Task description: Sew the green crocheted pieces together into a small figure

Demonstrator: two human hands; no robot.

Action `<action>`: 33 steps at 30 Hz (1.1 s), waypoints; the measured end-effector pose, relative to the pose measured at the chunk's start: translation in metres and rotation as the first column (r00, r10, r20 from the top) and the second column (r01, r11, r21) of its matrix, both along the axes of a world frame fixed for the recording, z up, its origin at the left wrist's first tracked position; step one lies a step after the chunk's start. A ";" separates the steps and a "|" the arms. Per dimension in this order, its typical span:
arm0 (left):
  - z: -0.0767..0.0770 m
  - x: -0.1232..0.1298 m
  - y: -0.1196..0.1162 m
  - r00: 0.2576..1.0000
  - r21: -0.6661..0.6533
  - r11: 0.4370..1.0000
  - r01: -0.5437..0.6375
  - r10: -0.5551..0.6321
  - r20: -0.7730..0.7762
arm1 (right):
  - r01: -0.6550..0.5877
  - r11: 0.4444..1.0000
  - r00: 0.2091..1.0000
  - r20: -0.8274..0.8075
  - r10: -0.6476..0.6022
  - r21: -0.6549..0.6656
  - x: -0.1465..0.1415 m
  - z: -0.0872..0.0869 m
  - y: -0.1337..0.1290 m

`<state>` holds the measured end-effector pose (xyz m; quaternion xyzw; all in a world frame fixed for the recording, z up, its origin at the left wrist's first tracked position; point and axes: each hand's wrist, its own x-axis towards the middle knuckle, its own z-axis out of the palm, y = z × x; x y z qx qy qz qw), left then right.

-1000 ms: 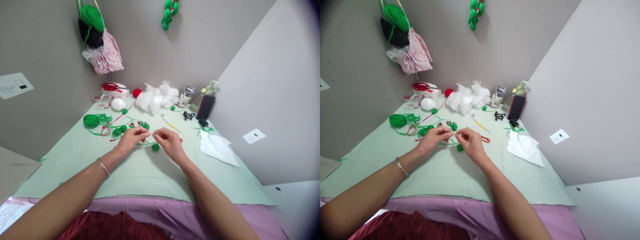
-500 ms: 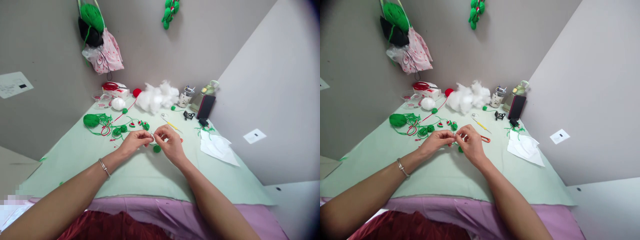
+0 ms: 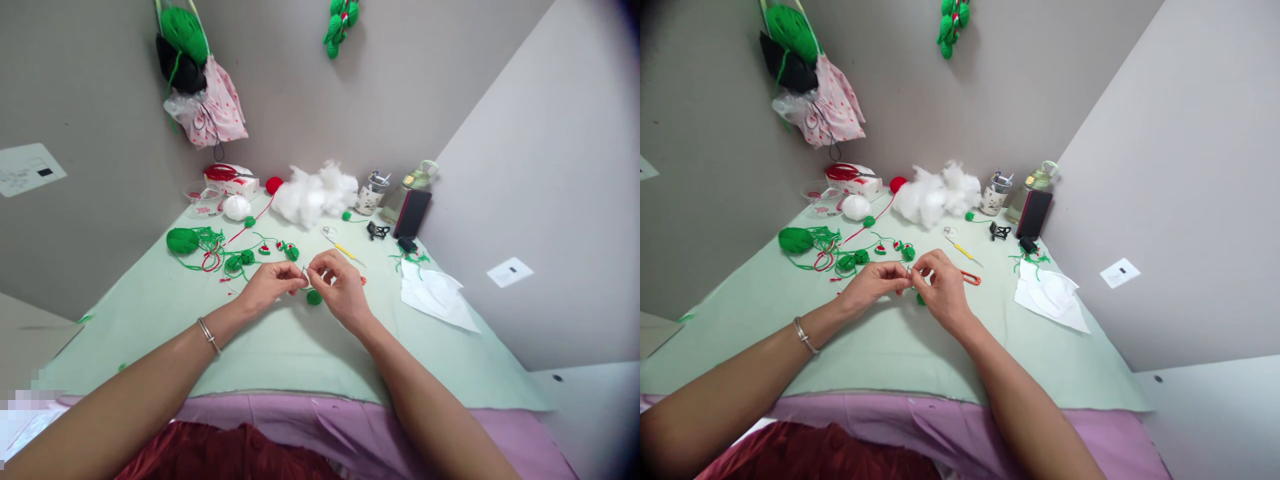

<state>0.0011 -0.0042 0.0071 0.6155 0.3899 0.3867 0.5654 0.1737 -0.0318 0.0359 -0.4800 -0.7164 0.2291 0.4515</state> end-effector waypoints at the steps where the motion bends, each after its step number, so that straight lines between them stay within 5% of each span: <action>1: -0.001 0.000 0.000 1.000 -0.003 1.000 -0.003 0.003 -0.007 | 0.001 1.000 1.000 0.003 -0.001 -0.001 0.000 0.000 0.000; 7: -0.004 -0.002 0.003 1.000 -0.005 1.000 -0.013 0.013 0.023 | 0.013 1.000 1.000 0.019 -0.013 -0.001 0.002 0.001 0.001; 14: 0.001 -0.003 0.003 0.991 -0.008 0.998 -0.067 0.068 0.119 | -0.011 0.985 1.000 0.007 0.013 -0.171 0.003 -0.002 0.002; 25: 0.003 -0.001 -0.001 0.999 0.102 0.995 -0.024 0.020 0.036 | -0.032 0.997 0.987 0.153 0.043 -0.073 0.002 -0.007 0.003; 33: 0.000 0.000 0.000 0.998 0.075 0.996 -0.039 0.035 0.058 | -0.014 0.994 0.999 0.033 0.018 -0.105 0.002 -0.006 0.002</action>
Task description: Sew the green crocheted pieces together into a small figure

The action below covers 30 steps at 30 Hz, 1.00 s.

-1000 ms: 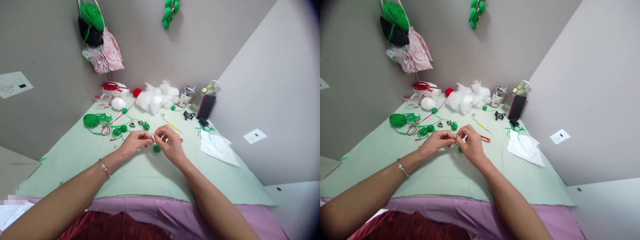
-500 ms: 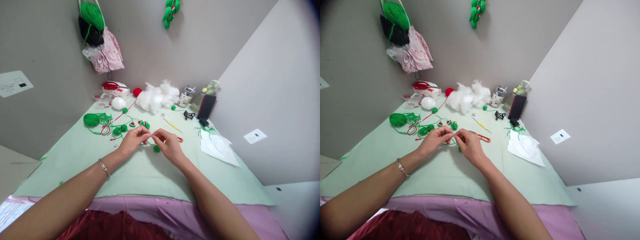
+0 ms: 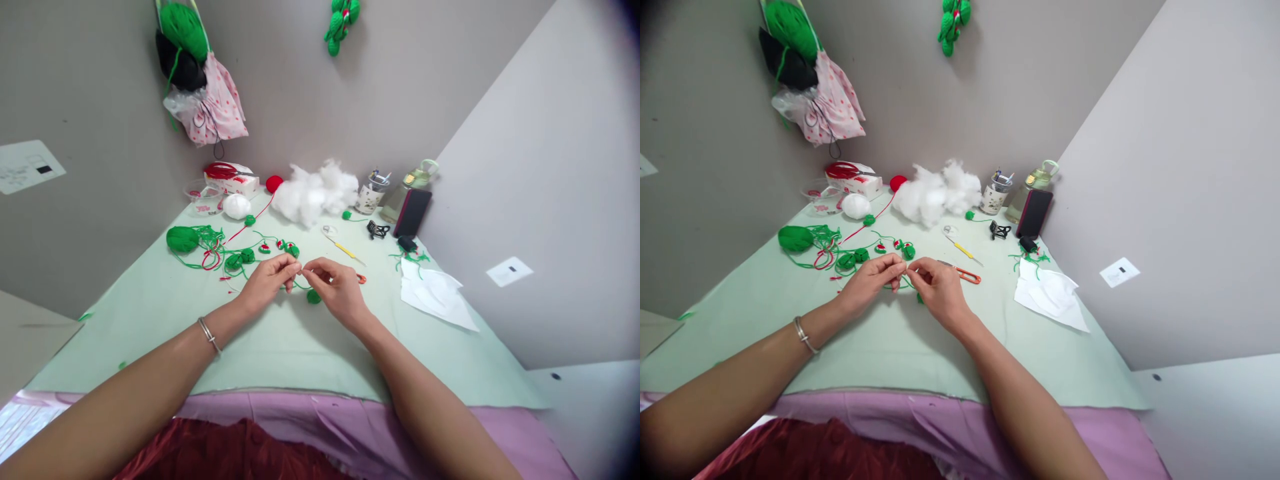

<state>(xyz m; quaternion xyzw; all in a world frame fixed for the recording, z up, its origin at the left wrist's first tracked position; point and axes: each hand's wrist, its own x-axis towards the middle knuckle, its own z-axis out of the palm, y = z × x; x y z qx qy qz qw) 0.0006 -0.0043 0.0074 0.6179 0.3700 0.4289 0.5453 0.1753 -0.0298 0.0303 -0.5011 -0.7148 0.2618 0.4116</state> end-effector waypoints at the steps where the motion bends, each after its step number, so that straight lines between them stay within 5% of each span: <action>1: 0.000 0.001 0.000 0.999 -0.021 1.000 -0.015 0.016 0.028 | 0.023 1.000 0.999 -0.041 -0.023 -0.001 0.001 0.001 0.000; 6: 0.000 0.003 -0.002 0.997 -0.081 0.997 -0.005 0.012 0.078 | 0.034 0.993 0.986 -0.166 -0.015 0.114 0.003 0.003 0.001; 30: -0.003 0.003 -0.002 0.997 -0.098 0.992 0.074 -0.072 0.019 | 0.006 0.974 0.998 -0.060 0.008 0.225 -0.001 -0.001 -0.002</action>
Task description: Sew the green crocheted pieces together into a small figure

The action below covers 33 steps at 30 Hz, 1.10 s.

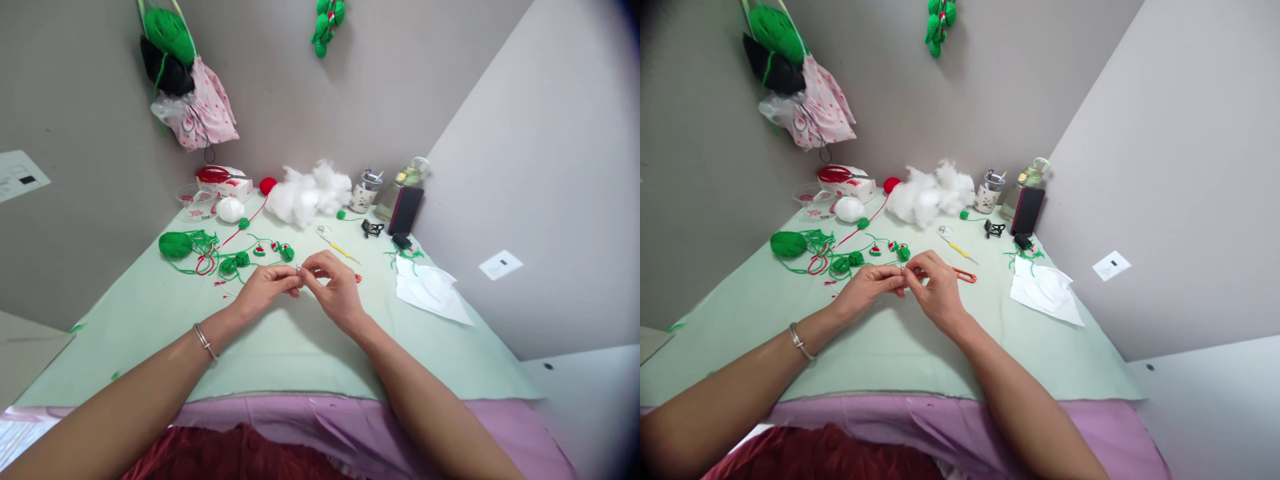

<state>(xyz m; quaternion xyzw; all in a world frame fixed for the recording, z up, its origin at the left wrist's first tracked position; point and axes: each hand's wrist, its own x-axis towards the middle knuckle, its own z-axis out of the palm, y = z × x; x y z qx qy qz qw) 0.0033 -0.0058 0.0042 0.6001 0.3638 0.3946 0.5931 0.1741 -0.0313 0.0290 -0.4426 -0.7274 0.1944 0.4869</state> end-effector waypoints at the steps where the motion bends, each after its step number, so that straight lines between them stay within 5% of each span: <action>1: 0.000 0.000 0.000 1.000 0.004 1.000 0.002 -0.002 0.001 | -0.003 1.000 1.000 0.000 0.003 -0.003 0.000 0.000 0.000; 33: 0.006 0.001 -0.004 1.000 0.039 0.999 -0.023 0.024 -0.005 | -0.014 1.000 1.000 0.009 0.014 0.003 -0.001 0.003 -0.002</action>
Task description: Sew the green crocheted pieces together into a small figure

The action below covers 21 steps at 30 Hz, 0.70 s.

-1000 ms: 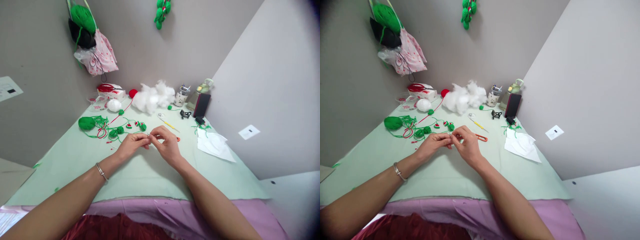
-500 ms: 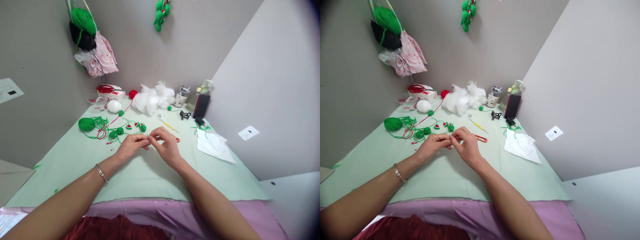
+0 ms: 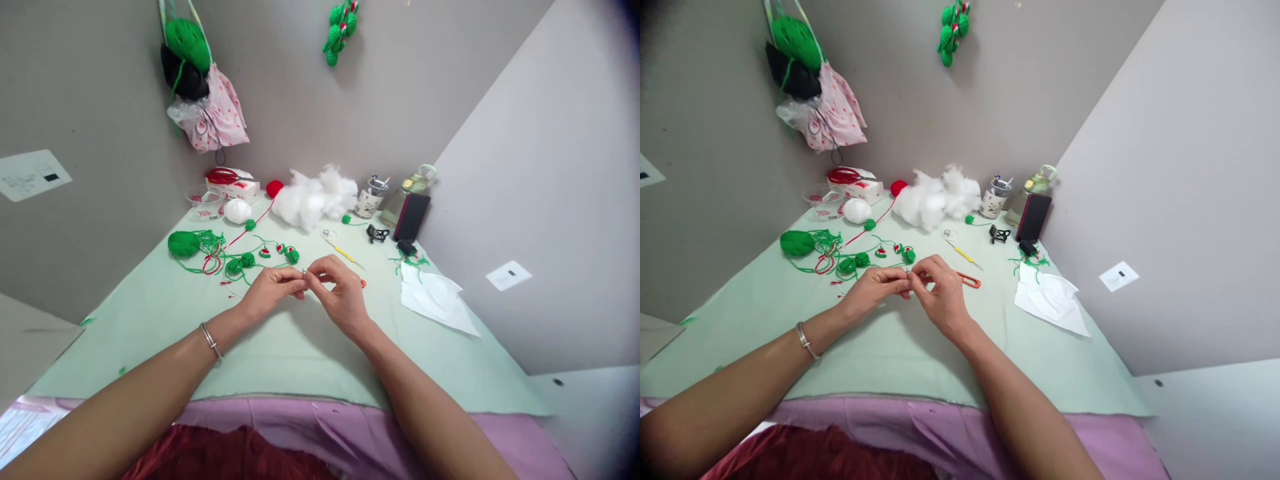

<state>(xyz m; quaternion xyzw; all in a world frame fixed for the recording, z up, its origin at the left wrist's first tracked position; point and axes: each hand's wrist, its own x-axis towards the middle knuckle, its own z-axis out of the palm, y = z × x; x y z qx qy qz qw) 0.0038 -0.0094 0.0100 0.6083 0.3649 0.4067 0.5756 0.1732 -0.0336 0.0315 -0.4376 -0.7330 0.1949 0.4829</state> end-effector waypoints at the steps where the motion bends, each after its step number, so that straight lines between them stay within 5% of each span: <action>1: 0.000 0.000 0.000 1.000 0.002 1.000 0.000 0.000 0.000 | -0.001 1.000 1.000 0.003 0.001 0.000 0.000 0.000 0.000; 21: 0.000 0.001 -0.001 0.999 0.006 1.000 0.002 -0.003 0.034 | -0.009 0.995 0.998 -0.063 0.003 -0.104 0.001 0.002 0.002</action>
